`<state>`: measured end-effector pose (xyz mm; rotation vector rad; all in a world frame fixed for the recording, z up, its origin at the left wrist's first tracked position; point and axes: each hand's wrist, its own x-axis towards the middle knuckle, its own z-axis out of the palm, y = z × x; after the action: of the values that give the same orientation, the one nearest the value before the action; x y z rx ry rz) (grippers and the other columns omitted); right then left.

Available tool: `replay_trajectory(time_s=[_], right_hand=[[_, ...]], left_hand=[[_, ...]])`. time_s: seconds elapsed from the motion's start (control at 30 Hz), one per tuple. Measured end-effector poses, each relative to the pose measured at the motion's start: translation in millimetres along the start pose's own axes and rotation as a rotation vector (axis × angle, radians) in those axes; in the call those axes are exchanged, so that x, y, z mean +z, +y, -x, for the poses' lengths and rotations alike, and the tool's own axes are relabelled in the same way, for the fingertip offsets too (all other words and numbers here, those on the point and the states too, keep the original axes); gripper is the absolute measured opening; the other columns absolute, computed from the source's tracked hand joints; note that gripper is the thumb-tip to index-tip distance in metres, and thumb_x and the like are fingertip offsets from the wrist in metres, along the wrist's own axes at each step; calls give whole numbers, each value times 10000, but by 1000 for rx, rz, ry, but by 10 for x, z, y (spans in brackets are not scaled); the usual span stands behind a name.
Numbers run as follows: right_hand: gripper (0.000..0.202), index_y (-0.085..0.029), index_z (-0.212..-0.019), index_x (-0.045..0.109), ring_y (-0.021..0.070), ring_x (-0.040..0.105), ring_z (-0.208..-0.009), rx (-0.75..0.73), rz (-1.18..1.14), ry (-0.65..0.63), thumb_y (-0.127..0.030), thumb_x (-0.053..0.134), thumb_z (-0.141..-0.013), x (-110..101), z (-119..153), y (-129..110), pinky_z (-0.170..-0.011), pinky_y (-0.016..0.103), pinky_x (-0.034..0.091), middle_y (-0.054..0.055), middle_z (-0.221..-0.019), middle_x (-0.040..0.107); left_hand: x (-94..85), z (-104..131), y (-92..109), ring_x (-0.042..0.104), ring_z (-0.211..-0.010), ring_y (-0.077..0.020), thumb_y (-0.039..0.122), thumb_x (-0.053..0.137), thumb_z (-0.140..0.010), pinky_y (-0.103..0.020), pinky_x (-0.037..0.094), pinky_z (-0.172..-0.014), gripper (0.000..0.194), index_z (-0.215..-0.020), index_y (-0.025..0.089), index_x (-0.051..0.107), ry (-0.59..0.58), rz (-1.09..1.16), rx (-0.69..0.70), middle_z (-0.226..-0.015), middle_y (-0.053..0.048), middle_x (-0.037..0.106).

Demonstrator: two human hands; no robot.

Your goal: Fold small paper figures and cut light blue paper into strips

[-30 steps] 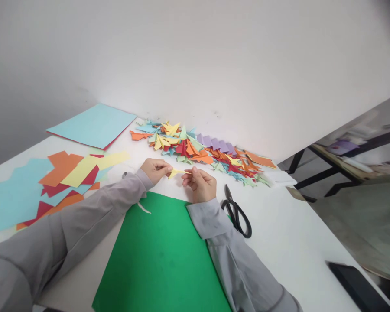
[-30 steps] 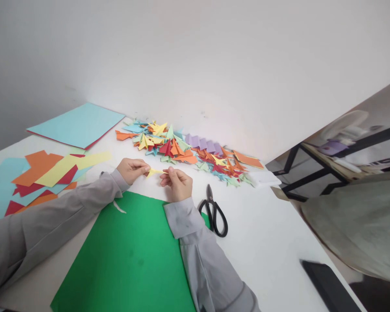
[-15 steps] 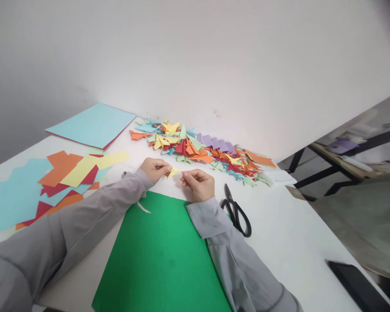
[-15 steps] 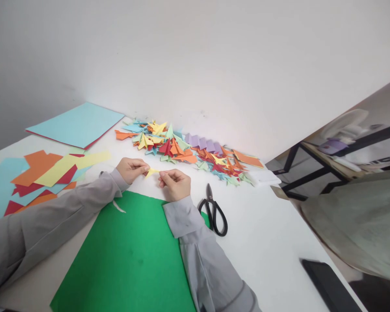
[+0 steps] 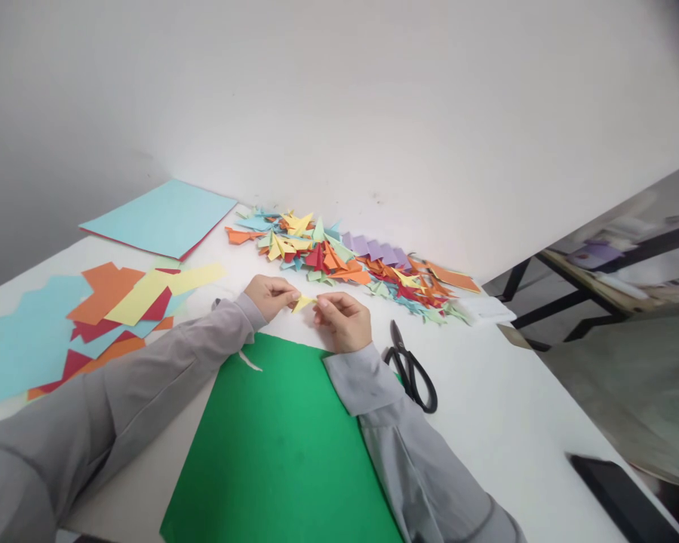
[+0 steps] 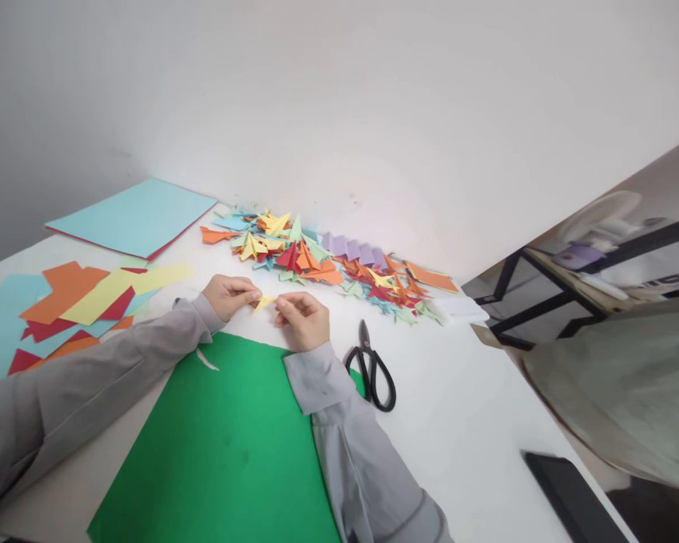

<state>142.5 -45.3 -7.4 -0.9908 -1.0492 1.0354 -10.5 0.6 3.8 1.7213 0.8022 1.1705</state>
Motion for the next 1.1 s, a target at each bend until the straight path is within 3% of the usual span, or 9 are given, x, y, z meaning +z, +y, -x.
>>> replay_trajectory(time_s=[0.17, 0.47, 0.67, 1.1], right_hand=[[214, -157, -626, 631, 88, 517, -378, 34, 151, -60, -313, 747, -538, 61, 45, -25, -405, 215, 421, -20, -459, 611], [163, -176, -592, 656, 95, 515, -393, -67, 201, 4, -307, 740, -543, 84, 54, -33, -422, 229, 425, -22, -448, 603], [163, -176, -589, 656, 98, 509, -396, -82, 215, 20, -310, 739, -546, 90, 52, -39, -420, 233, 417, -22, -443, 596], [215, -161, -590, 610, 86, 500, -394, -81, 277, -46, -350, 713, -592, 44, 48, 5, -422, 218, 405, -25, -455, 584]], left_hand=[[9, 32, 43, 530, -512, -90, 211, 580, -651, -197, 412, -502, 142, -589, 116, 666, -84, -83, 86, -541, -21, 595], [11, -1, -73, 518, -514, -99, 316, 538, -678, -219, 424, -515, 250, -611, 110, 662, -102, 139, -71, -534, -19, 586], [12, 25, -7, 538, -551, -99, 250, 599, -648, -212, 431, -546, 151, -639, 117, 670, -98, 32, 12, -582, -23, 605], [9, 41, -7, 544, -549, -98, 211, 543, -697, -205, 429, -538, 159, -641, 120, 660, -134, -98, 126, -581, -22, 589]])
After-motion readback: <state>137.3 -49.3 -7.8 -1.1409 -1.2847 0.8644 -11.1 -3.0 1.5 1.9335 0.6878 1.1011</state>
